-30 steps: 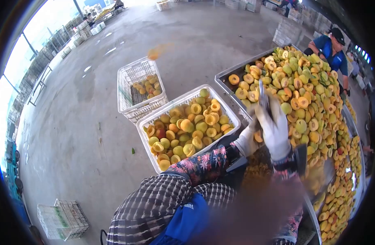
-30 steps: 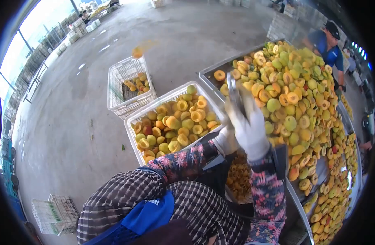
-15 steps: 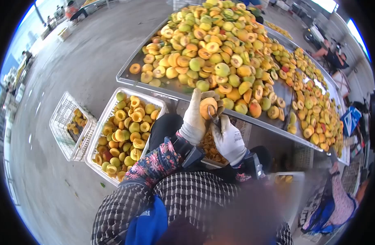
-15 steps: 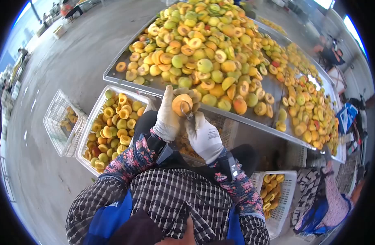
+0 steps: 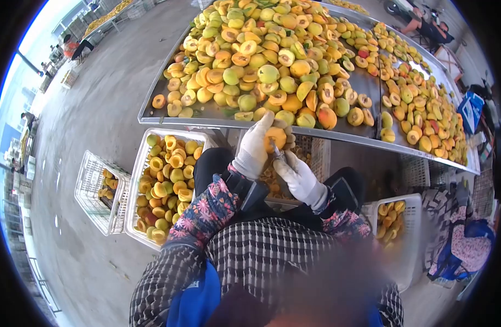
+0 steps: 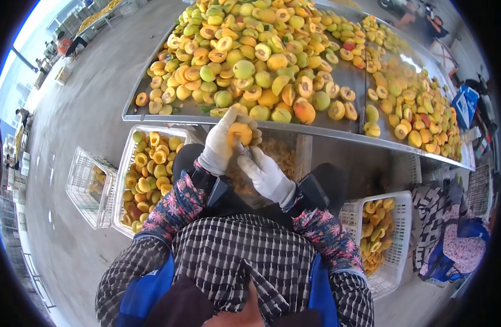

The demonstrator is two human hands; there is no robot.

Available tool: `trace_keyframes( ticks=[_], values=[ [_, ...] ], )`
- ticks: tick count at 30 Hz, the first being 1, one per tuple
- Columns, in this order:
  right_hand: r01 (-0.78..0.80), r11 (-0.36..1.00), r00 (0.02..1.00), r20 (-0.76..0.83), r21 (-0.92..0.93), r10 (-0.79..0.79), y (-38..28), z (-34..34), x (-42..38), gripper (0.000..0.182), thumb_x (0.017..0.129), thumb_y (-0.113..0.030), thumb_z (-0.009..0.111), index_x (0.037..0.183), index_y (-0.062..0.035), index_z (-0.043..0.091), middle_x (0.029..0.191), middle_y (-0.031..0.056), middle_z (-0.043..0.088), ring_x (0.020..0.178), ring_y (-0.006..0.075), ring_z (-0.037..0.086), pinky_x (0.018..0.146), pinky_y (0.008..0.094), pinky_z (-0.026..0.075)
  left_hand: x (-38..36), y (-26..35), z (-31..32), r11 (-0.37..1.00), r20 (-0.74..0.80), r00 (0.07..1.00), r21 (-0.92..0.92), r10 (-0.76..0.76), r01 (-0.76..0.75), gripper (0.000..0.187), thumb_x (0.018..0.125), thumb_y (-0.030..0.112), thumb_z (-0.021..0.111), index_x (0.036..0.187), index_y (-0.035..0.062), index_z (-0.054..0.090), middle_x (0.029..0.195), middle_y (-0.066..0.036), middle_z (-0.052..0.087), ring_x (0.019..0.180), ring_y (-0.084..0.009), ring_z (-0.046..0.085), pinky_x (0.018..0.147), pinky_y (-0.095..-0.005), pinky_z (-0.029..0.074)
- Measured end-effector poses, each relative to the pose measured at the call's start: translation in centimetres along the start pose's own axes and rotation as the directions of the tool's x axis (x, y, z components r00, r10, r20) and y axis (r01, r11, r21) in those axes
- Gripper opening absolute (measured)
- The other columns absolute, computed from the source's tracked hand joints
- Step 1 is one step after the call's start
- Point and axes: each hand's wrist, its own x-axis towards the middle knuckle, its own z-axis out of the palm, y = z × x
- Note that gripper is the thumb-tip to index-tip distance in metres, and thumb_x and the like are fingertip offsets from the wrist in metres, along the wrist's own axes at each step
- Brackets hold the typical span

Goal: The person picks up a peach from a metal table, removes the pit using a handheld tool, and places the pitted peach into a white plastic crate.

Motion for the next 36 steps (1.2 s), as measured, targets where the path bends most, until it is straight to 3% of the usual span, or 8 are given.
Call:
trace_keyframes(
  ticks=[4, 8, 11, 21, 27, 31, 34, 36],
  values=[
    [-0.48, 0.66, 0.849, 0.117, 0.578, 0.516, -2.5, -0.6, -0.5, 0.021, 0.099, -0.031, 0.049, 0.104, -0.0108, 0.055, 0.063, -0.0025, 0.047, 0.041, 0.0092, 0.037, 0.039, 0.0224, 0.028, 1.3, -1.5, 0.1, 0.998, -0.007, 0.999, -0.031, 0.054, -0.054, 0.04, 0.094, 0.043, 0.057, 0.102, 0.0044, 0.058, 0.094, -0.013, 0.063, 0.085, -0.0296, 0.065, 0.079, -0.0433, 0.055],
    [-0.533, 0.3, 0.813, 0.38, 0.791, 0.442, -0.5, -2.9, -0.9, 0.03, 0.1, -0.038, 0.045, 0.101, -0.0092, 0.053, 0.062, -0.0011, 0.044, 0.038, 0.008, 0.03, 0.034, 0.0231, 0.025, 2.6, -3.0, 0.6, 0.992, 0.038, 0.994, 0.059, 0.105, -0.107, 0.04, 0.096, 0.041, 0.056, 0.103, 0.0023, 0.057, 0.094, -0.011, 0.063, 0.088, -0.025, 0.065, 0.08, -0.0398, 0.055],
    [-0.539, 0.346, 0.795, 0.329, 0.768, 0.509, -0.4, -3.8, -1.5, 0.028, 0.1, -0.038, 0.046, 0.1, -0.0102, 0.052, 0.063, -0.0008, 0.044, 0.039, 0.0089, 0.031, 0.036, 0.0231, 0.026, 3.6, -4.3, 0.9, 0.978, 0.005, 0.987, 0.139, 0.158, -0.157, 0.033, 0.096, 0.033, 0.058, 0.095, 0.0004, 0.065, 0.084, -0.008, 0.067, 0.074, -0.0178, 0.065, 0.07, -0.0301, 0.054],
    [-0.521, 0.688, 0.811, 0.044, 0.506, 0.583, -0.3, -4.6, -2.9, 0.019, 0.099, -0.033, 0.051, 0.1, -0.0138, 0.05, 0.063, -0.0011, 0.046, 0.038, 0.0095, 0.037, 0.035, 0.0239, 0.029, 5.2, -7.4, 0.8, 0.982, -0.117, 0.984, 0.151, 0.135, -0.116, 0.033, 0.093, 0.036, 0.062, 0.096, 0.0029, 0.066, 0.081, -0.004, 0.067, 0.068, -0.0135, 0.063, 0.062, -0.0265, 0.054],
    [-0.142, 0.858, 0.986, -0.148, -0.494, 0.077, 3.9, -4.8, -4.9, 0.026, 0.092, -0.022, 0.056, 0.106, 0.0003, 0.051, 0.081, 0.0221, 0.062, 0.075, 0.0441, 0.06, 0.068, 0.0458, 0.048, 5.0, -4.7, 0.2, 0.988, -0.123, 0.981, 0.042, 0.153, -0.149, 0.036, 0.098, 0.034, 0.054, 0.111, 0.0013, 0.06, 0.094, -0.009, 0.065, 0.082, -0.023, 0.066, 0.078, -0.0354, 0.055],
    [-0.382, 0.637, 0.924, -0.264, -0.67, 0.277, 2.0, -6.7, -4.5, 0.026, 0.091, -0.025, 0.056, 0.101, -0.0015, 0.05, 0.078, 0.0269, 0.062, 0.078, 0.0453, 0.06, 0.067, 0.0514, 0.045, 1.5, 1.6, -3.0, 0.267, 0.255, 0.758, 0.829, 0.601, -0.491, 0.031, 0.092, 0.017, 0.062, 0.118, 0.0008, 0.06, 0.101, -0.013, 0.064, 0.09, -0.0271, 0.064, 0.081, -0.033, 0.053],
    [-0.326, 0.634, 0.945, -0.24, -0.702, 0.221, 2.3, -8.1, -5.3, 0.031, 0.093, -0.032, 0.055, 0.101, -0.0024, 0.05, 0.074, 0.0254, 0.061, 0.074, 0.0453, 0.06, 0.064, 0.0514, 0.045, -1.8, 10.8, -7.1, 0.251, -0.075, 0.874, 0.966, 0.481, -0.056, 0.034, 0.086, 0.021, 0.067, 0.117, 0.006, 0.064, 0.116, -0.018, 0.061, 0.108, -0.0305, 0.059, 0.089, -0.0358, 0.049],
    [-0.329, 0.655, 0.944, -0.223, -0.68, 0.243, 2.0, -8.3, -5.1, 0.031, 0.094, -0.033, 0.054, 0.1, -0.0023, 0.05, 0.073, 0.025, 0.061, 0.074, 0.0449, 0.06, 0.064, 0.0506, 0.045, -3.8, 13.6, -10.0, -0.348, 0.088, 0.761, 0.919, 0.643, 0.188, 0.033, 0.086, 0.031, 0.067, 0.109, 0.0069, 0.067, 0.112, -0.016, 0.065, 0.105, -0.0295, 0.061, 0.09, -0.0388, 0.049]
  ],
)
